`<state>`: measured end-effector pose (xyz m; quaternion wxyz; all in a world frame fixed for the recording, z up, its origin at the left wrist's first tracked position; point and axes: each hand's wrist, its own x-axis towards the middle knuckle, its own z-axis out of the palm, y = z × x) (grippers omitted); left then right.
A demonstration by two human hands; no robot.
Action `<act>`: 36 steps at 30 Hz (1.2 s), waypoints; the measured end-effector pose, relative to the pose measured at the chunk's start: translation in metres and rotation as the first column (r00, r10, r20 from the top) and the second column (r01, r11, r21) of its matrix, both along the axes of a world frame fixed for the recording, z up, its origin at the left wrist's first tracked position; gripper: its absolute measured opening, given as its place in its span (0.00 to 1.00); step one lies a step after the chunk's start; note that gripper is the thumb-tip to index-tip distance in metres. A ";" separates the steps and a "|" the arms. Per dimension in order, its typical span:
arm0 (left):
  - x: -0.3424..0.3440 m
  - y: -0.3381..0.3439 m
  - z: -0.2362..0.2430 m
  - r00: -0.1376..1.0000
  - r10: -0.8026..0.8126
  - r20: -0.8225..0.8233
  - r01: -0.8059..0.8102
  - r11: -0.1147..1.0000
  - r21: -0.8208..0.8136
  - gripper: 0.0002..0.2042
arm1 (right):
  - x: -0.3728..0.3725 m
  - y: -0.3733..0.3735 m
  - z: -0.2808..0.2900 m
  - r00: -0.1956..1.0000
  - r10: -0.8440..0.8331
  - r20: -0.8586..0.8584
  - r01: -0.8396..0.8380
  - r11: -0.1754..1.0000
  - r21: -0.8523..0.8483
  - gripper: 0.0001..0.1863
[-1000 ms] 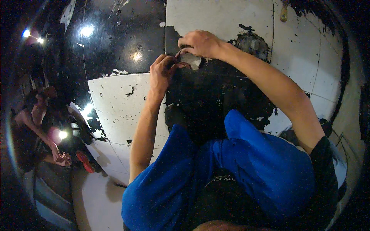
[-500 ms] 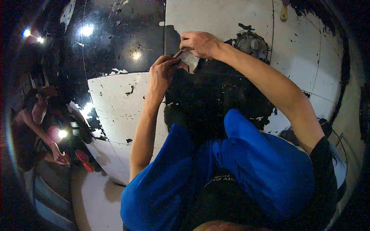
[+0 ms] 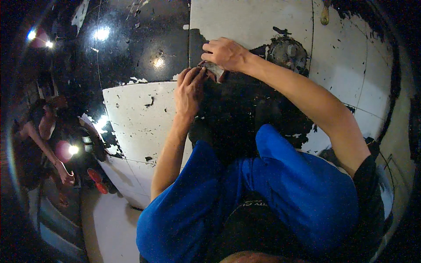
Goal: The person sands a dark-colored area on a tiled floor using a piece of sandpaper, rubbing the surface repeatedly and wiping it with their hands.
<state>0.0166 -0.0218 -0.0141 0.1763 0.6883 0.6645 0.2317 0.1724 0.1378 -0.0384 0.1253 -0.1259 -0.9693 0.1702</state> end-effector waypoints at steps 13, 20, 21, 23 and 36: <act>0.007 0.004 0.000 0.997 0.070 -0.011 -0.070 0.997 0.035 0.16 | -0.009 0.004 -0.002 0.998 0.054 -0.025 -0.055 0.998 -0.042 0.07; 0.013 0.002 -0.002 0.993 0.112 -0.047 -0.110 0.993 0.051 0.15 | -0.014 0.005 -0.008 0.999 0.039 -0.028 -0.041 0.997 -0.068 0.07; 0.013 0.002 -0.002 0.993 0.112 -0.037 -0.110 0.993 0.049 0.16 | -0.014 0.005 -0.007 0.998 0.037 -0.046 -0.040 0.997 -0.059 0.07; 0.014 0.002 -0.002 0.993 0.112 -0.026 -0.110 0.993 0.047 0.16 | -0.014 0.004 -0.004 0.998 0.054 -0.026 -0.056 0.995 -0.080 0.07; 0.016 0.004 0.002 0.991 0.132 -0.028 -0.130 0.990 0.044 0.15 | -0.025 -0.006 0.007 0.957 -0.125 0.262 0.216 0.910 -0.354 0.11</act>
